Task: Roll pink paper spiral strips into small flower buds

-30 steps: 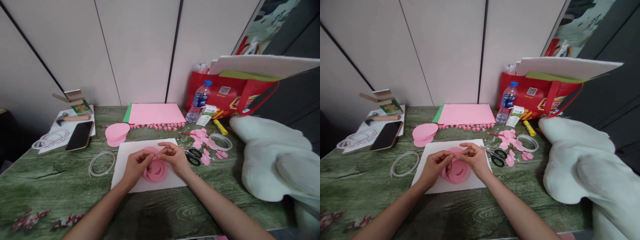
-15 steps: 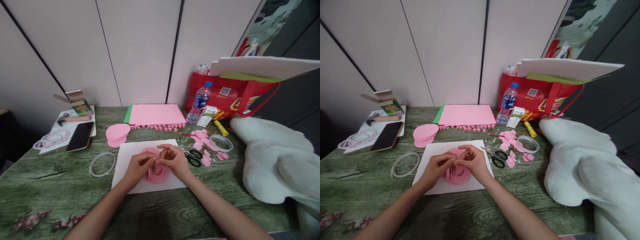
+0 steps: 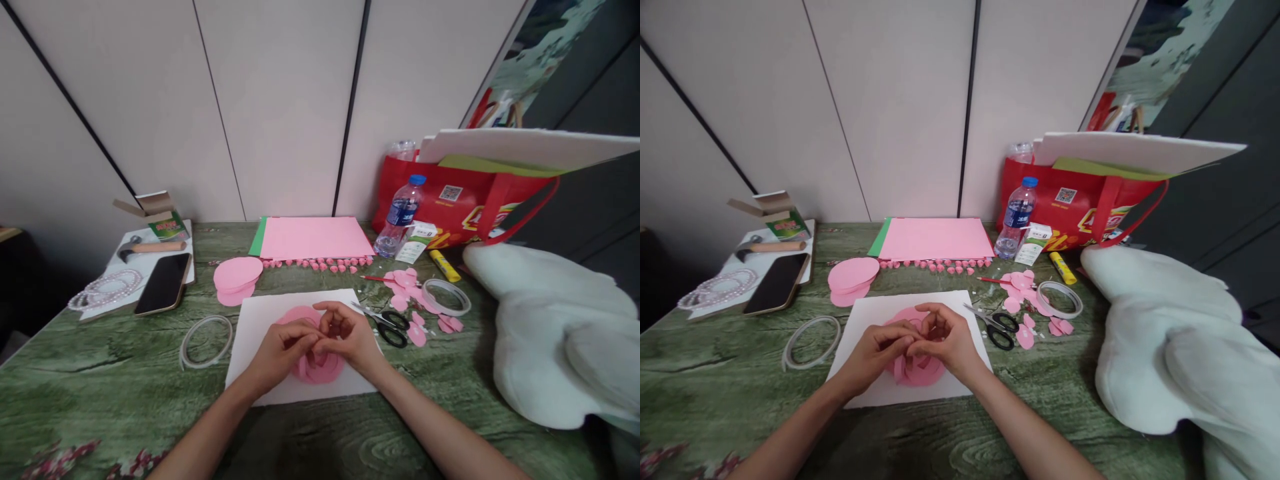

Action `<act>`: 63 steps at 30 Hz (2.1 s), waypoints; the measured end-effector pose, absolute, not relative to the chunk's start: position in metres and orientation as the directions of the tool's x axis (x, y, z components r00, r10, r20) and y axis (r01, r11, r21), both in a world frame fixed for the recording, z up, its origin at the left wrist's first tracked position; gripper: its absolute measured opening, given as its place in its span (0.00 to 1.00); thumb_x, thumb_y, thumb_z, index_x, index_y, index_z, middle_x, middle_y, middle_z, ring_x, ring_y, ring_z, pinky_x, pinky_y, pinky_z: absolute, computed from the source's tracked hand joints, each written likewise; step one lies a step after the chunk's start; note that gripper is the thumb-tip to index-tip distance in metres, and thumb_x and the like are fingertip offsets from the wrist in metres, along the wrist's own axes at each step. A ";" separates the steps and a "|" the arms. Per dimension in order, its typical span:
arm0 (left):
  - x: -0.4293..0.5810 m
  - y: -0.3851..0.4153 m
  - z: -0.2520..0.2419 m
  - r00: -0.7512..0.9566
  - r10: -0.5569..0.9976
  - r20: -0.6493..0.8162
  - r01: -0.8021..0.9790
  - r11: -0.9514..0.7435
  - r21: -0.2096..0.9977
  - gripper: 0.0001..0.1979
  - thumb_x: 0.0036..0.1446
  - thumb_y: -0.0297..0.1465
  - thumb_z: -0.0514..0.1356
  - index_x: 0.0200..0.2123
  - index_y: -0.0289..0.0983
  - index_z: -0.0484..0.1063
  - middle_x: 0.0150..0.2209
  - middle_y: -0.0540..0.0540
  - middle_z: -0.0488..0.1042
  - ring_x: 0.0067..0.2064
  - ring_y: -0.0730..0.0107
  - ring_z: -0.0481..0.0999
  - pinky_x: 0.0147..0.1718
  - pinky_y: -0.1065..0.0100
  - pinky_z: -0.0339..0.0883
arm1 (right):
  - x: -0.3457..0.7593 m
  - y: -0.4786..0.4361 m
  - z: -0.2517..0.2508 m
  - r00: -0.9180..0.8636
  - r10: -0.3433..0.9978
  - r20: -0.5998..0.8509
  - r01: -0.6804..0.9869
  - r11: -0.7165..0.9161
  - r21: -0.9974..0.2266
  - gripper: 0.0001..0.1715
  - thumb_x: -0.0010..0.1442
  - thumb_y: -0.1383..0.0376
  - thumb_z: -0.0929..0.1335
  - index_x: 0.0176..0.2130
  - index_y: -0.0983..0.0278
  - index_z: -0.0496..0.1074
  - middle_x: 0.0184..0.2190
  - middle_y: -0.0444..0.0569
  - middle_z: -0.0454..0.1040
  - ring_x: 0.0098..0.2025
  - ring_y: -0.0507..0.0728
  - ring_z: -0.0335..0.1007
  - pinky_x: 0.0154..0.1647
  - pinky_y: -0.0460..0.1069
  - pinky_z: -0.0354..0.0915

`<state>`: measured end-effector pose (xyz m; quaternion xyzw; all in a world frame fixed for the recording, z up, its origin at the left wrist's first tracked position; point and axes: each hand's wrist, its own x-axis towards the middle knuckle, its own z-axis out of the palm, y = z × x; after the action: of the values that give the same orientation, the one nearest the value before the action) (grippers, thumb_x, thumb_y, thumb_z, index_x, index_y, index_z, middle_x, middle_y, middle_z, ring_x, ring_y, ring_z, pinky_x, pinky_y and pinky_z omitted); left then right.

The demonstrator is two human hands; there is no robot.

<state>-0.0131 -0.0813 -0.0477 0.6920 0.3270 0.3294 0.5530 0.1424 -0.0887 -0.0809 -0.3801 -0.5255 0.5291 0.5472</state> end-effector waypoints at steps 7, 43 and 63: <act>-0.012 -0.084 -0.043 0.631 0.775 0.038 0.134 -0.157 0.978 0.09 0.52 0.30 0.56 0.28 0.38 0.77 0.27 0.46 0.75 0.32 0.67 0.72 0.33 0.68 0.64 | 0.138 -0.095 -0.078 -0.235 0.961 0.147 -0.185 0.104 -0.977 0.41 0.27 0.63 0.78 0.43 0.58 0.66 0.26 0.40 0.61 0.24 0.48 0.57 0.20 0.43 0.53; -0.018 -0.079 -0.047 0.461 0.882 0.094 0.148 -0.181 0.972 0.08 0.53 0.31 0.56 0.30 0.34 0.73 0.27 0.48 0.71 0.31 0.70 0.70 0.33 0.71 0.62 | 0.138 -0.099 -0.075 -0.073 0.809 0.583 0.235 0.582 -0.778 0.15 0.54 0.71 0.65 0.40 0.57 0.73 0.34 0.49 0.69 0.37 0.54 0.67 0.35 0.49 0.67; -0.020 -0.074 -0.056 0.345 0.939 -0.011 -0.087 0.043 0.995 0.12 0.52 0.30 0.57 0.40 0.33 0.70 0.22 0.48 0.76 0.27 0.70 0.74 0.32 0.68 0.66 | 0.145 -0.082 -0.078 0.303 0.950 0.079 -0.368 0.193 -0.910 0.10 0.45 0.62 0.71 0.27 0.66 0.71 0.34 0.53 0.76 0.29 0.55 0.74 0.35 0.52 0.71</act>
<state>-0.0197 -0.0739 -0.0561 0.5488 0.3879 0.4209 0.6092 0.1451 -0.0816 -0.0784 -0.4190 -0.3470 0.4774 0.6900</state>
